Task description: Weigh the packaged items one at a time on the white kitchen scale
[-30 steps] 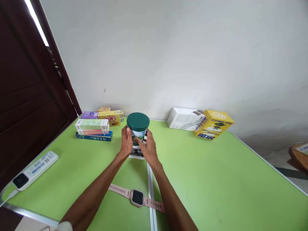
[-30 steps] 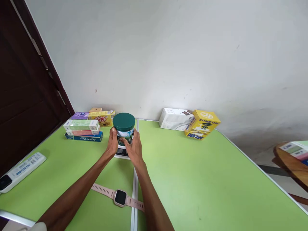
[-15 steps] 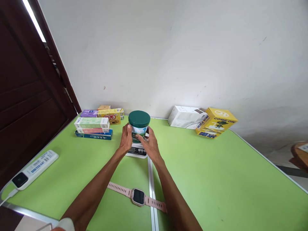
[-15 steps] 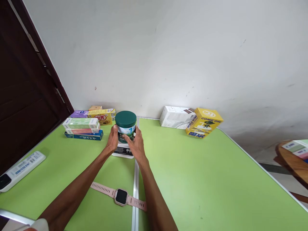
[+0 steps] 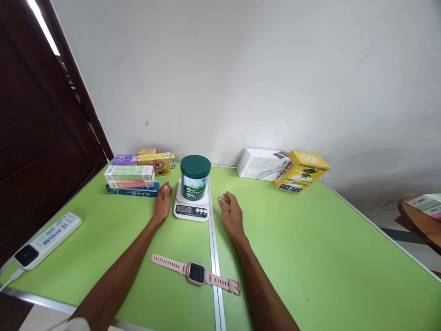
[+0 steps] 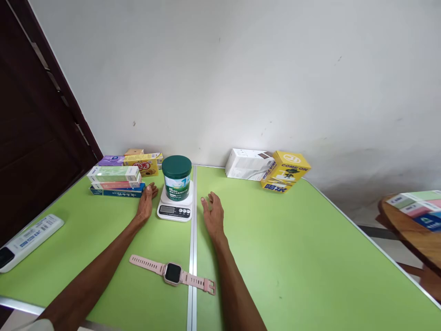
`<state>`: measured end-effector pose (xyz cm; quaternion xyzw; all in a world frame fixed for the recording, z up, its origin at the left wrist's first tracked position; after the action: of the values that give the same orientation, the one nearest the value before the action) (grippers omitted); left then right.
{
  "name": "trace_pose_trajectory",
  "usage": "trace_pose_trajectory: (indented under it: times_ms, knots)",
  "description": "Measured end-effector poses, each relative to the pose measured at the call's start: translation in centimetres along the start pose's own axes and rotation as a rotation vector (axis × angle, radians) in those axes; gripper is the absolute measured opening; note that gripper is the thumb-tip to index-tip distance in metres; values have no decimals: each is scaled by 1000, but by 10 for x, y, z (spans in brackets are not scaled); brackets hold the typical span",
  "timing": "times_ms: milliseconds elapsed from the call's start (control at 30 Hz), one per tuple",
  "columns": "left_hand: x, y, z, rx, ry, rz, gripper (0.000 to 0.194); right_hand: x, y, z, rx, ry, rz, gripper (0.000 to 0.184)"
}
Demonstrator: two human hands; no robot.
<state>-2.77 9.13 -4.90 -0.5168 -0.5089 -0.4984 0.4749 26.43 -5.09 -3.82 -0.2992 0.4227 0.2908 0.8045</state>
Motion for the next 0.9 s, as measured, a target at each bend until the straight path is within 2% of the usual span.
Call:
trace_pose_trajectory:
  times_ms: [133,333,700,900]
  knots:
    - [1,2,0,-10,-7,-24,90,2,-4,0,28,-26,-15,74]
    - [6,-1,-4,5,11,-15,89,2,-5,1,15,-80,-77,64]
    - [13,0,-9,-6,30,83,92,0,-5,2,15,-103,-102,61]
    - [14,1,-9,-5,36,108,95,2,-4,3,21,-100,-92,65]
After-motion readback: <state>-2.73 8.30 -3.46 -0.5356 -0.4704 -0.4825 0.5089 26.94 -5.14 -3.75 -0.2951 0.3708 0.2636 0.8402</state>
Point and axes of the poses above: each hand's wrist, its own z-axis towards the middle knuckle, its own y-axis out of the palm, x = y × z, the point moved 10 cm from there along z, towards the middle knuckle, and after that the axes turned 14 degrees about -y, right-handed, at the moved point
